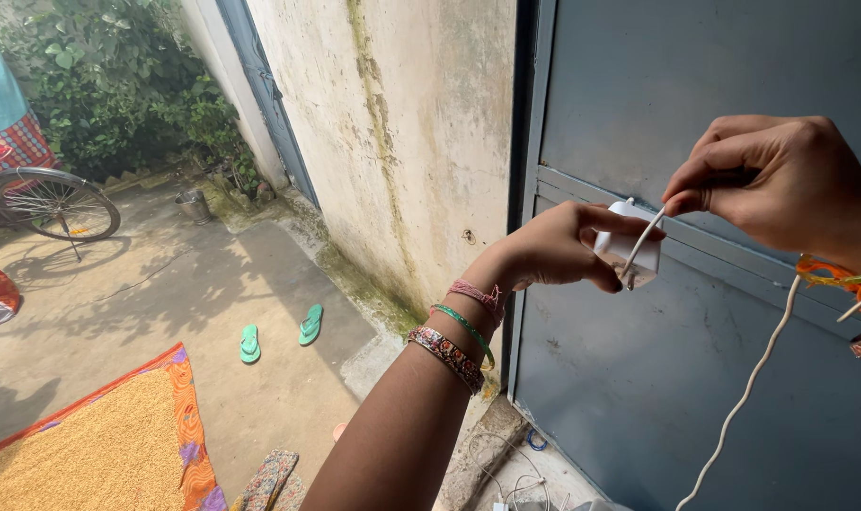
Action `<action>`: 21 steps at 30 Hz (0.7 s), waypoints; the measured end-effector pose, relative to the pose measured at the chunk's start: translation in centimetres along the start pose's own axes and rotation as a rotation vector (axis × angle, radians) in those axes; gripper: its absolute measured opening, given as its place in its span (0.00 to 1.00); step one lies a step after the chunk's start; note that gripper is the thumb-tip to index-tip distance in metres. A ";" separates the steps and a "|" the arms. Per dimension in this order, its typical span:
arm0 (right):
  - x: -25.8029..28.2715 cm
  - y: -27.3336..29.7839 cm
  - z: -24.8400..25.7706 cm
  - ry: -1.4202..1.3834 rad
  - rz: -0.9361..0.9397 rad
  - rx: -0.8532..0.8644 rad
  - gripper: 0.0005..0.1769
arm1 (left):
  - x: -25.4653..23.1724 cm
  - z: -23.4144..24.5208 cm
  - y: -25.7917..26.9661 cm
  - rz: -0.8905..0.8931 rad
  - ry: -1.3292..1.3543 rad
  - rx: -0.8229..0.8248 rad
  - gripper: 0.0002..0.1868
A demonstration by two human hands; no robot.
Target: The person winds a white cable around a white power adapter and handles blue and black elastic bands by hand, placing them into a plastic container.
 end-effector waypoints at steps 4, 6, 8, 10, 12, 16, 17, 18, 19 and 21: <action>1.8 -0.2 -0.1 -0.018 0.006 -0.031 0.02 | 0.7 2.1 0.7 0.014 0.006 -0.017 0.40; 2.2 -0.3 -0.4 -0.022 0.002 -0.053 0.03 | 1.0 3.0 1.4 0.009 0.007 -0.020 0.40; 1.8 -0.5 -1.1 -0.023 -0.007 -0.080 0.02 | 1.0 3.1 2.0 0.014 0.081 0.034 0.41; 0.8 -0.8 -1.8 -0.087 -0.008 -0.108 0.02 | 0.8 3.3 2.5 -0.012 0.192 0.091 0.43; -0.6 -0.9 -2.8 -0.218 -0.065 -0.137 0.02 | 0.3 3.6 2.9 -0.070 0.344 0.150 0.45; -2.6 -0.7 -4.6 -0.472 -0.318 -0.140 0.05 | -0.8 4.5 3.5 -0.118 0.419 0.078 0.65; -2.8 -0.3 -5.0 -0.502 -0.392 -0.127 0.05 | -1.2 4.6 3.7 -0.108 0.393 0.086 0.62; -3.0 -0.1 -5.4 -0.575 -0.425 -0.134 0.05 | -1.4 4.8 4.0 -0.100 0.366 0.095 0.59; -3.2 0.0 -6.0 -0.648 -0.458 -0.142 0.05 | -1.5 5.0 4.3 -0.109 0.407 0.110 0.57; -3.4 0.2 -7.2 -0.752 -0.513 -0.163 0.05 | -1.6 5.3 5.1 -0.129 0.487 0.141 0.55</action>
Point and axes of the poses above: each hand's wrist, its own y-axis away from the middle knuckle, its own z-axis out of the back of the hand, x = y × z, the point moved 1 cm from there along -y, towards the middle knuckle, and after that the axes turned 11 degrees about -x, right-handed, at the moved point
